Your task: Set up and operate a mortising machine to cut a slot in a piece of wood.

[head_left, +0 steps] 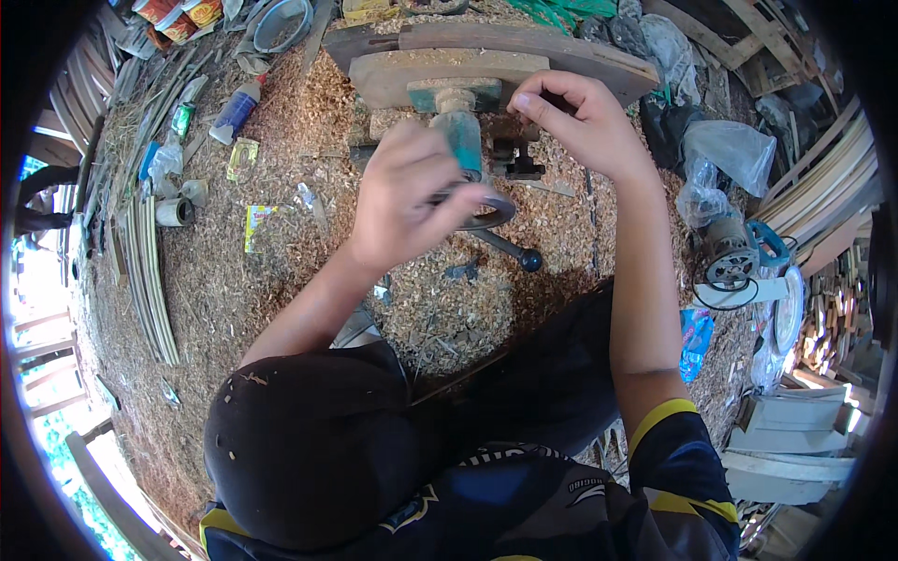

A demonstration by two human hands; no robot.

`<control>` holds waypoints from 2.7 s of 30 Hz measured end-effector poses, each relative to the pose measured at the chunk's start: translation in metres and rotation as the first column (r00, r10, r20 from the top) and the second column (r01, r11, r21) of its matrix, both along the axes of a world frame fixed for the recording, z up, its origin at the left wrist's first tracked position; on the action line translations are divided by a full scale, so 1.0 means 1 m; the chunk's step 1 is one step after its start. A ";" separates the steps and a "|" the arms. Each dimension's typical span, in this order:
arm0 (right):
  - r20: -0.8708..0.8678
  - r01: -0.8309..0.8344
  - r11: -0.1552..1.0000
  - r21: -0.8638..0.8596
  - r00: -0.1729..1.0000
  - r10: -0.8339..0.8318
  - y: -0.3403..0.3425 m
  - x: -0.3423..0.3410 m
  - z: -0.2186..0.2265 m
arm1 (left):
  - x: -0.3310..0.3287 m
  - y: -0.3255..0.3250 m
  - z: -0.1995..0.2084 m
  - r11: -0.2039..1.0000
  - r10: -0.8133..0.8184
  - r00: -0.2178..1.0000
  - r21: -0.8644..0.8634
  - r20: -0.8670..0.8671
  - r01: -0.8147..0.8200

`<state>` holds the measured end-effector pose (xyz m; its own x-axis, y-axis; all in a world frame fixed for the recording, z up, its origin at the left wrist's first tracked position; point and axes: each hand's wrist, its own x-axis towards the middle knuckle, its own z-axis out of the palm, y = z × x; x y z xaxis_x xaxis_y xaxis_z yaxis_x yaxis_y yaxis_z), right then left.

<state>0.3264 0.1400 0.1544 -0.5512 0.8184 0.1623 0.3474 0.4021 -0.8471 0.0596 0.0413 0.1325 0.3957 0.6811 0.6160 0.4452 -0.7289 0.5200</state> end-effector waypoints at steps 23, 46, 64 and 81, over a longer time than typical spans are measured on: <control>-0.048 0.041 0.999 -0.018 0.998 -0.042 -0.003 0.000 0.001 | 0.005 -0.005 -0.034 0.990 0.106 0.921 0.044 0.375 -0.131; -0.126 -0.022 1.000 0.009 0.992 0.023 0.005 -0.005 -0.016 | 0.045 -0.007 0.033 0.959 0.233 0.944 0.215 -0.232 -0.184; -0.063 -0.029 0.999 -0.035 0.998 0.026 -0.002 -0.005 -0.006 | 0.033 -0.008 0.037 0.977 0.207 0.946 0.098 -0.248 -0.188; -0.063 -0.062 0.997 -0.040 0.996 0.060 0.004 0.000 -0.021 | 0.015 0.018 0.040 0.976 -0.171 0.936 0.078 -0.308 0.204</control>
<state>0.3268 0.1438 0.1329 -0.5904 0.7904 0.1635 0.2701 0.3844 -0.8828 0.0742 0.0590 0.1722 0.6865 0.5131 0.5153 0.4170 -0.8583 0.2992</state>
